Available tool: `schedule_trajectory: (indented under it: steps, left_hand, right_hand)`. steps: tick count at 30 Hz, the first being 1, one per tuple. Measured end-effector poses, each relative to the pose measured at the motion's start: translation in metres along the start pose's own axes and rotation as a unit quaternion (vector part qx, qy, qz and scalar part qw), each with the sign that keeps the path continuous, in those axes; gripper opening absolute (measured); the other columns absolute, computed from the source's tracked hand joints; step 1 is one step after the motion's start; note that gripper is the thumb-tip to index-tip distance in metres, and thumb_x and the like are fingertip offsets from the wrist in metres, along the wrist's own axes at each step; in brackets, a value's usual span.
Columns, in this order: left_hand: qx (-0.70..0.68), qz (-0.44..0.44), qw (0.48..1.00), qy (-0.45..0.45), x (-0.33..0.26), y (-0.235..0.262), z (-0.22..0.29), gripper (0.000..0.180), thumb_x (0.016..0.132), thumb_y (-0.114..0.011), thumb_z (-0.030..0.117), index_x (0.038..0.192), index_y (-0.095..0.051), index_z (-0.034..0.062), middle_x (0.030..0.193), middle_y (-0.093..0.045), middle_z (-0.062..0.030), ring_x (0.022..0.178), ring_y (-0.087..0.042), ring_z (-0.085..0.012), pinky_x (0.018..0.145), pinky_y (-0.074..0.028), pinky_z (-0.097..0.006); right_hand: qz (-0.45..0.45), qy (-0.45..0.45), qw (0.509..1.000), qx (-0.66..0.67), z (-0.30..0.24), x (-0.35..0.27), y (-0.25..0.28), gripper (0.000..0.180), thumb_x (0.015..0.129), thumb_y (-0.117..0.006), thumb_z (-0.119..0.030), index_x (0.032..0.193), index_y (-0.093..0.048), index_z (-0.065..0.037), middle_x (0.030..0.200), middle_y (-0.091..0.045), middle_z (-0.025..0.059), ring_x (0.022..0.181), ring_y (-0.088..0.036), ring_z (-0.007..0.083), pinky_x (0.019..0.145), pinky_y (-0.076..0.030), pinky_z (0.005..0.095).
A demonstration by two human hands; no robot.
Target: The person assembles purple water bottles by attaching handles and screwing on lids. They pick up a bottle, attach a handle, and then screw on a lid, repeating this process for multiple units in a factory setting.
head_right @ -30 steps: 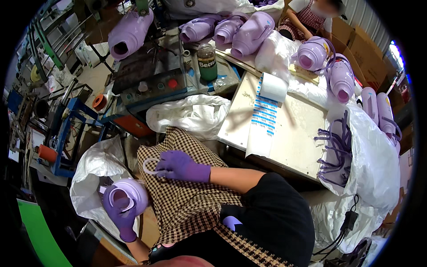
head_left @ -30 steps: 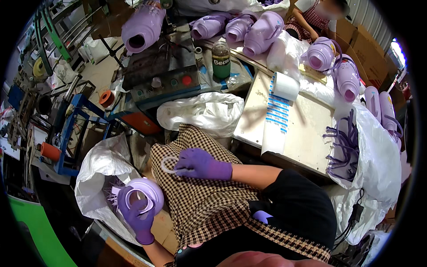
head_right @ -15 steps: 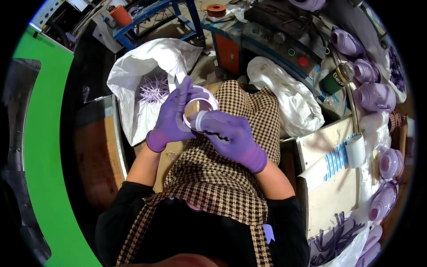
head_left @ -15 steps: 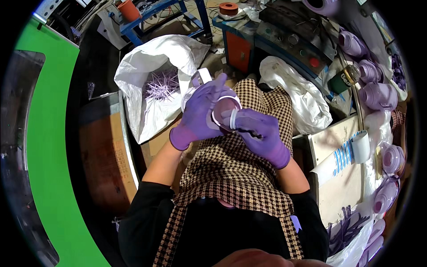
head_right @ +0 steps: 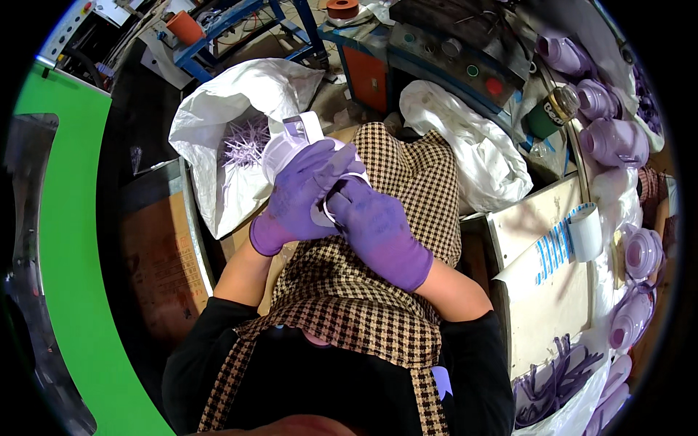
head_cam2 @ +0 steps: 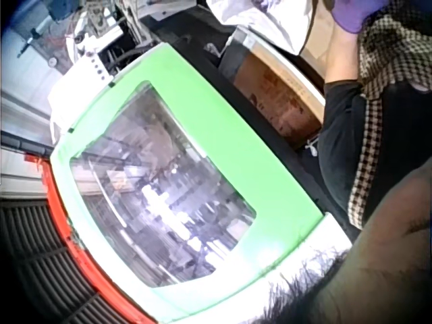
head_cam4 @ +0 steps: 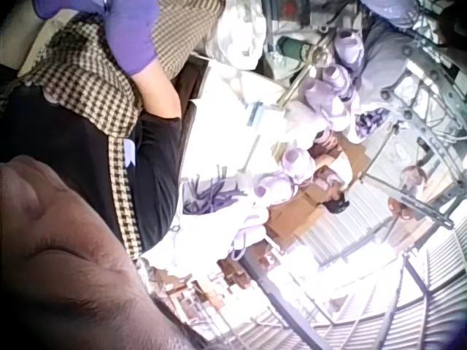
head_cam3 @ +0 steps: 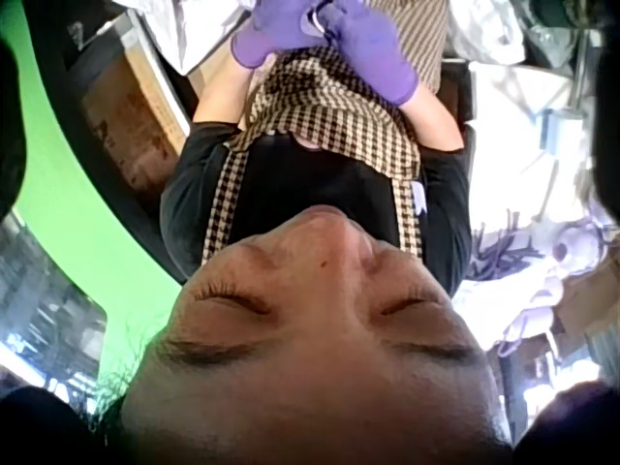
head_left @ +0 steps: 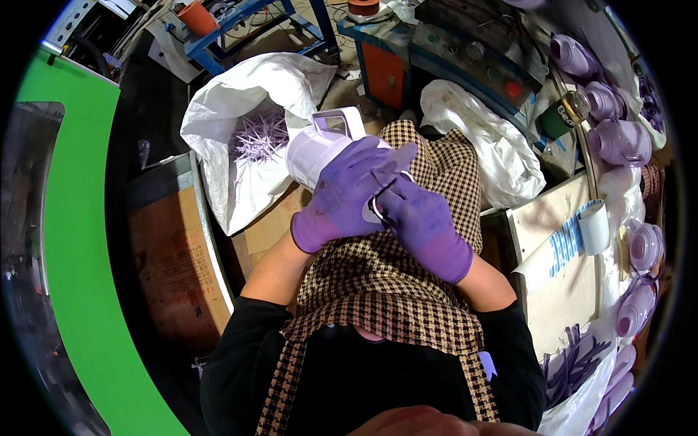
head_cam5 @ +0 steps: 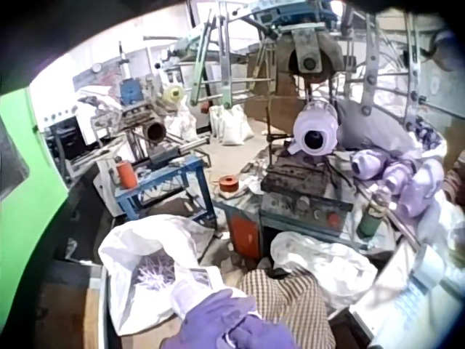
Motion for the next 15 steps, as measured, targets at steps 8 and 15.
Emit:
schedule_trajectory:
  steps: [8,15]
  left_hand:
    - [-0.015,0.002,1.0,0.027,0.004,-0.004,0.01,0.08,0.061,-0.082,0.024,0.137,-0.061,0.0128,0.117,-0.068,-0.0123,0.115,-0.064,-0.0316,0.113,-0.043,-0.05]
    - [0.052,-0.049,0.997,-0.028,-0.009,-0.02,0.013,0.057,0.077,-0.075,0.034,0.127,-0.067,0.0075,0.126,-0.067,-0.0134,0.122,-0.062,-0.0324,0.117,-0.037,-0.054]
  right_hand:
    - [0.006,-0.014,1.0,0.007,0.007,-0.008,-0.003,0.036,0.076,-0.07,-0.006,0.111,-0.064,-0.008,0.107,-0.064,0.0101,0.084,-0.068,0.0288,0.063,-0.054,0.0392]
    - [0.029,0.069,0.991,0.109,0.013,-0.027,0.006,0.028,0.077,-0.069,-0.006,0.105,-0.067,-0.007,0.105,-0.064,0.0153,0.1,-0.064,0.0357,0.081,-0.053,0.0456]
Point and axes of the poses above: each hand's wrist, its own x-axis towards the middle knuckle, its own y-axis out of the back of the hand, z = x × y, the point moved 3 cm from there along x, towards the middle knuckle
